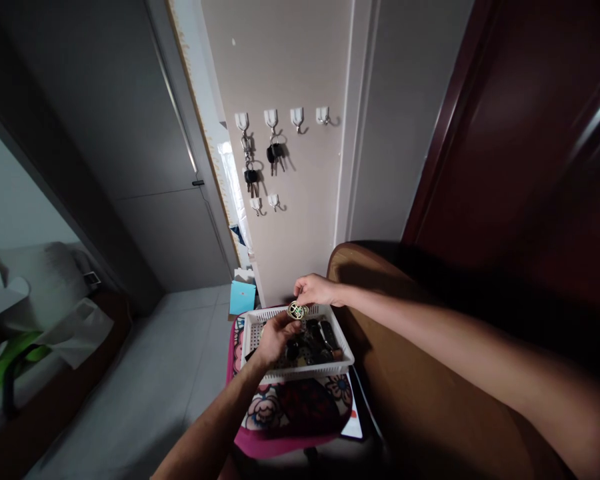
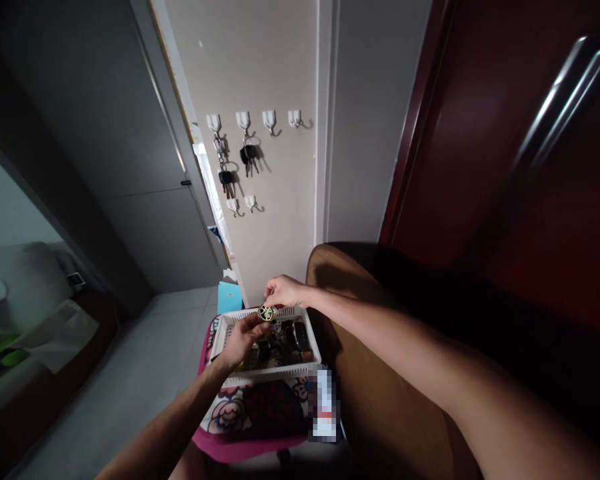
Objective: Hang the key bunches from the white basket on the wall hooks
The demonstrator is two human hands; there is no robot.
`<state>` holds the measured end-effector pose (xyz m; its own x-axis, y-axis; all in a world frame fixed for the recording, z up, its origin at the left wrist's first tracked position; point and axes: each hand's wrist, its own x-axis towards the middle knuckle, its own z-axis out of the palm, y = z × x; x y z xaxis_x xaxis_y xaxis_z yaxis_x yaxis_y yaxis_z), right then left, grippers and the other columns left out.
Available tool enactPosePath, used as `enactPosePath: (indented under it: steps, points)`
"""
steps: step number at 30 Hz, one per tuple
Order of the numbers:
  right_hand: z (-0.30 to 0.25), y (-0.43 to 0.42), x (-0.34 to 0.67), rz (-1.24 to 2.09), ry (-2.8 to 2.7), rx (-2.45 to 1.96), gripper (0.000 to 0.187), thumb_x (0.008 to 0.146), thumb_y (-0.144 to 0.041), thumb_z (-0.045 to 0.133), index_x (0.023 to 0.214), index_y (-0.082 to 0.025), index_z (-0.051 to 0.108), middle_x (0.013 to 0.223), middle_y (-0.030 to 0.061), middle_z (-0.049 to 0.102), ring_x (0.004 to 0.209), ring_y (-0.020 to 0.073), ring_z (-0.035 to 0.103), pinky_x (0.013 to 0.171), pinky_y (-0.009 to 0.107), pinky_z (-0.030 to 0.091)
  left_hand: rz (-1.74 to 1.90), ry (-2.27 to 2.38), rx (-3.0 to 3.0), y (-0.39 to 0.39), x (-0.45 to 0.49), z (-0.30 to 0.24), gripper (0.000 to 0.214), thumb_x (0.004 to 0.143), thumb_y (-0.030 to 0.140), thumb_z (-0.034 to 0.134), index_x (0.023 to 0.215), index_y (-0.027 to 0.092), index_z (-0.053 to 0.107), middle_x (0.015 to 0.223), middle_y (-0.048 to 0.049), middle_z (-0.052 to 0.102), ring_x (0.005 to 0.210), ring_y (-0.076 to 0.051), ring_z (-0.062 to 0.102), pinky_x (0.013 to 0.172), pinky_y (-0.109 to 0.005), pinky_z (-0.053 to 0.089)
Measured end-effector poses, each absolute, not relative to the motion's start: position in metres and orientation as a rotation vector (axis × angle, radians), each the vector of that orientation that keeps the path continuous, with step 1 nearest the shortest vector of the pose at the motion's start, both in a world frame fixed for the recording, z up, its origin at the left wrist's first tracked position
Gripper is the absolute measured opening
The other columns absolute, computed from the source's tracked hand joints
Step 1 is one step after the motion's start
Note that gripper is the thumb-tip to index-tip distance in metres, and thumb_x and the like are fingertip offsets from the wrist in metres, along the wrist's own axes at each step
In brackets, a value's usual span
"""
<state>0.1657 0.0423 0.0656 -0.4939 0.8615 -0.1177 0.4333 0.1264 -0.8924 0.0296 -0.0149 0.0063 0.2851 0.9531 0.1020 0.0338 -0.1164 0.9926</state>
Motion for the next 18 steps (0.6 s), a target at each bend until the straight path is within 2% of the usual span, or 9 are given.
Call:
enactPosePath:
  steps: [4, 8, 10, 13, 15, 18]
  points:
    - [0.071, 0.037, 0.163, 1.331, -1.931, -1.219, 0.014, 0.053, -0.012, 0.047, 0.065, -0.014, 0.042, 0.047, -0.0056, 0.047, 0.043, 0.0048, 0.043, 0.044, 0.017, 0.035, 1.138, 0.977, 1.222, -0.008, 0.033, 0.009, 0.019, 0.053, 0.028, 0.055, 0.064, 0.013, 0.052, 0.056, 0.002, 0.052, 0.052, -0.008, 0.045, 0.056, -0.02, 0.035]
    - [0.068, 0.032, 0.164, 1.155, -2.309, -1.337, 0.016, 0.055, -0.021, 0.048, 0.07, -0.014, 0.049, 0.046, -0.0051, 0.045, 0.042, 0.0053, 0.041, 0.04, 0.017, 0.031, 1.124, 0.995, 1.269, -0.005, 0.038, 0.005, 0.015, 0.055, 0.024, 0.051, 0.066, 0.013, 0.051, 0.058, 0.0025, 0.051, 0.054, -0.007, 0.045, 0.057, -0.02, 0.035]
    - [0.065, 0.031, 0.166, 0.931, -2.612, -1.412, 0.019, 0.053, -0.024, 0.051, 0.069, -0.014, 0.053, 0.047, -0.0043, 0.046, 0.044, 0.0066, 0.041, 0.04, 0.017, 0.029, 0.978, 1.066, 1.475, -0.006, 0.041, -0.004, 0.016, 0.054, 0.017, 0.05, 0.069, 0.013, 0.052, 0.063, 0.0013, 0.053, 0.059, -0.009, 0.047, 0.06, -0.021, 0.036]
    - [0.058, 0.03, 0.169, 0.659, -2.904, -1.446, 0.027, 0.047, -0.026, 0.056, 0.072, -0.015, 0.057, 0.056, -0.0022, 0.052, 0.052, 0.0097, 0.046, 0.043, 0.019, 0.031, 0.715, 1.248, 1.785, -0.009, 0.045, -0.013, 0.029, 0.05, 0.01, 0.05, 0.078, 0.014, 0.054, 0.073, -0.0006, 0.056, 0.068, -0.012, 0.048, 0.064, -0.022, 0.036]
    - [0.05, 0.026, 0.17, 0.596, -2.985, -1.454, 0.028, 0.048, -0.026, 0.057, 0.074, -0.015, 0.057, 0.062, -0.0006, 0.054, 0.057, 0.0119, 0.048, 0.046, 0.02, 0.033, 0.58, 1.307, 1.907, -0.014, 0.049, -0.005, 0.032, 0.051, 0.011, 0.05, 0.083, 0.013, 0.053, 0.077, -0.0016, 0.057, 0.07, -0.013, 0.048, 0.064, -0.023, 0.036]
    - [0.035, 0.016, 0.172, 0.642, -2.945, -1.523, 0.027, 0.052, -0.024, 0.058, 0.075, -0.012, 0.057, 0.068, 0.0021, 0.055, 0.064, 0.0152, 0.049, 0.052, 0.022, 0.036, 0.424, 1.233, 1.995, -0.031, 0.055, 0.035, 0.026, 0.058, 0.017, 0.047, 0.082, 0.013, 0.055, 0.075, -0.0014, 0.058, 0.068, -0.013, 0.05, 0.061, -0.022, 0.038]
